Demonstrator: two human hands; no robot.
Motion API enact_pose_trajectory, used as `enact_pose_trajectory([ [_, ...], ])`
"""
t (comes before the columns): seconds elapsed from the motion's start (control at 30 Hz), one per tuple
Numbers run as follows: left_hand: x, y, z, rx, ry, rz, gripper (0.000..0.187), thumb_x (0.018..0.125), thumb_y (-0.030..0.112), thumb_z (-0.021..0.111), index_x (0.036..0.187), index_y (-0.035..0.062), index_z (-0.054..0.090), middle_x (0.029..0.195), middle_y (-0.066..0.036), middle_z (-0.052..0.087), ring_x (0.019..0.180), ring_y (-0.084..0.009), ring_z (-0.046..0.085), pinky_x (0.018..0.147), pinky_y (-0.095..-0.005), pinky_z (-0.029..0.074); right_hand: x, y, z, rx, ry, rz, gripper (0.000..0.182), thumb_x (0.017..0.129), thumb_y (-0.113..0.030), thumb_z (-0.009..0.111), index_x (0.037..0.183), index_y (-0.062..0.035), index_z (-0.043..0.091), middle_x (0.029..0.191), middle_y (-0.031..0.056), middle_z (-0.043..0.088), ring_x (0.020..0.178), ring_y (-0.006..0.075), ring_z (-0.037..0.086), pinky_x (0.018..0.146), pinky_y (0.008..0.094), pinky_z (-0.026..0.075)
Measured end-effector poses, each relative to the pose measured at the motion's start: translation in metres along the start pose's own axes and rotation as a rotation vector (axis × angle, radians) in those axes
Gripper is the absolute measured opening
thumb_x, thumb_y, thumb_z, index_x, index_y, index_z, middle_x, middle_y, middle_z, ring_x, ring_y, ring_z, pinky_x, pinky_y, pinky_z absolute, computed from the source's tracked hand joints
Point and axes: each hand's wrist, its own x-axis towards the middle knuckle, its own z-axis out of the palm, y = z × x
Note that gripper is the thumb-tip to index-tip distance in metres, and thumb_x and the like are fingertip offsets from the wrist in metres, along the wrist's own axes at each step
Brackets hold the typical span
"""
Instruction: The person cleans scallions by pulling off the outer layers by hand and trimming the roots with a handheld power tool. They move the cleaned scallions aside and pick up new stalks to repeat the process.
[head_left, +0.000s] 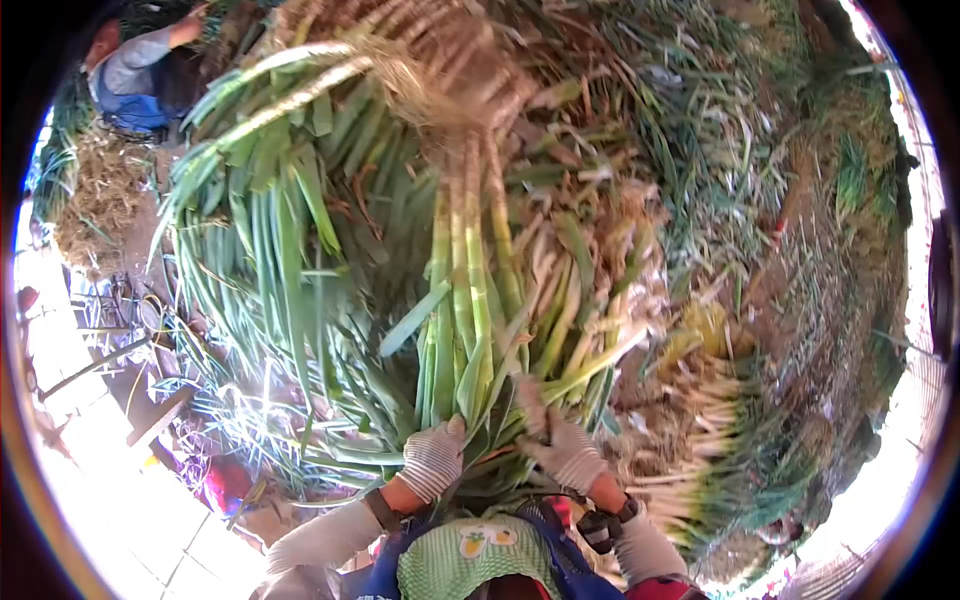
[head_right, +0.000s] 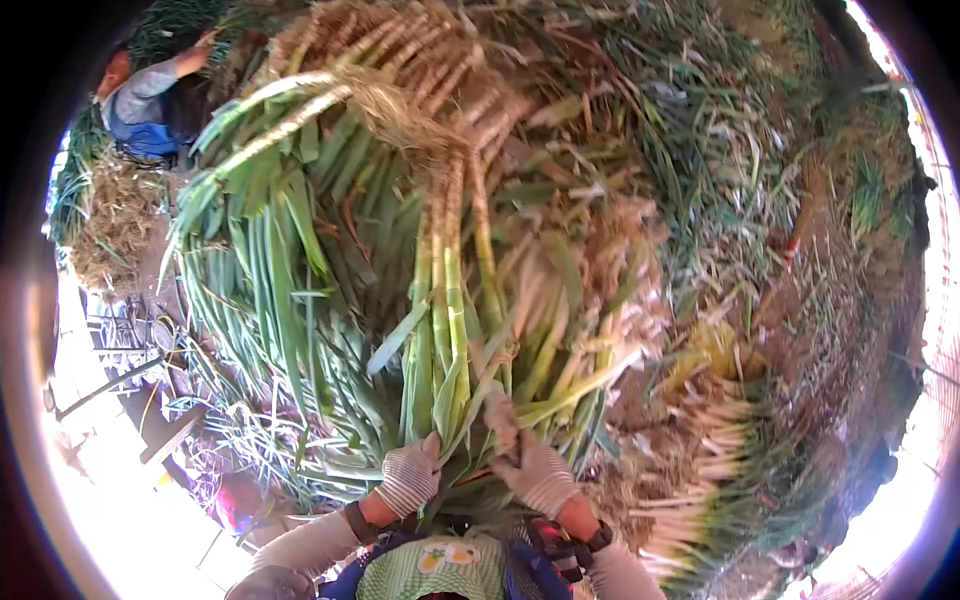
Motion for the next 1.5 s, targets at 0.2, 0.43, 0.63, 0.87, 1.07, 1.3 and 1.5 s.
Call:
enact_pose_trajectory([
  [0.2,0.054,0.012,-0.043,0.136,-0.461,-0.223,0.061,0.077,0.036,0.069,0.121,0.0043,0.042,0.097,-0.019,0.064,0.086,-0.034,0.066,0.075,-0.0445,0.053,0.042,0.015,-0.005,0.016,0.046,0.158,0.061,0.083,-0.048,0.061,0.114,0.0021,0.045,0.085,0.0252,0.065,0.079,0.0411,0.064,0.073,0.0456,0.052],
  [0.43,0.165,0.003,-0.047,-0.131,0.269,0.045,0.051,0.077,0.033,0.07,0.117,0.0056,0.052,0.104,-0.016,0.061,0.095,-0.0347,0.061,0.081,-0.0451,0.05,0.067,0.02,-0.003,0.022,0.009,0.141,0.069,0.081,-0.046,0.066,0.122,0.0049,0.042,0.097,0.029,0.063,0.092,0.0422,0.062,0.082,0.0434,0.049],
  [0.63,0.276,0.014,-0.009,0.112,0.28,-0.204,0.056,0.079,0.031,0.068,0.124,0.0054,0.049,0.126,-0.018,0.051,0.111,-0.0333,0.054,0.089,-0.0403,0.049,0.063,0.029,0.002,0.095,0.041,0.054,0.07,0.081,-0.043,0.066,0.123,0.0066,0.041,0.093,0.0311,0.062,0.091,0.0439,0.062,0.078,0.0444,0.049],
  [0.87,0.31,0.011,-0.01,-0.141,0.025,-0.368,0.042,0.078,0.018,0.061,0.117,0.0056,0.054,0.105,-0.021,0.065,0.1,-0.0359,0.063,0.086,-0.0409,0.05,0.066,0.066,0.021,0.142,0.048,0.042,0.064,0.081,-0.041,0.067,0.122,0.0016,0.043,0.093,0.0277,0.063,0.088,0.0425,0.062,0.076,0.0443,0.049],
  [1.07,0.189,0.036,-0.023,-0.193,0.165,-0.156,0.04,0.076,0.023,0.065,0.111,0.0068,0.054,0.093,-0.022,0.065,0.089,-0.0397,0.063,0.078,-0.0463,0.05,0.027,0.039,-0.006,0.093,0.01,0.14,0.064,0.081,-0.044,0.066,0.12,0.0007,0.041,0.085,0.0277,0.063,0.083,0.0453,0.062,0.072,0.0479,0.05],
  [1.3,0.057,0.096,-0.007,-0.309,0.011,-0.037,0.053,0.076,0.024,0.066,0.123,0.0075,0.047,0.085,-0.023,0.065,0.082,-0.042,0.063,0.072,-0.0479,0.051,-0.072,0.056,-0.02,0.172,0.135,0.161,0.054,0.08,-0.037,0.068,0.109,0.002,0.045,0.079,0.0253,0.062,0.073,0.0438,0.062,0.064,0.0469,0.048],
  [1.5,0.116,0.109,0.044,-0.092,-0.313,-0.171,0.069,0.08,0.028,0.062,0.14,0.0113,0.033,0.093,-0.023,0.066,0.088,-0.0388,0.064,0.079,-0.0464,0.051,-0.069,0.073,0.002,0.009,0.068,0.321,0.054,0.082,-0.043,0.064,0.109,-0.0004,0.045,0.076,0.0251,0.063,0.074,0.0445,0.062,0.064,0.0495,0.048],
])
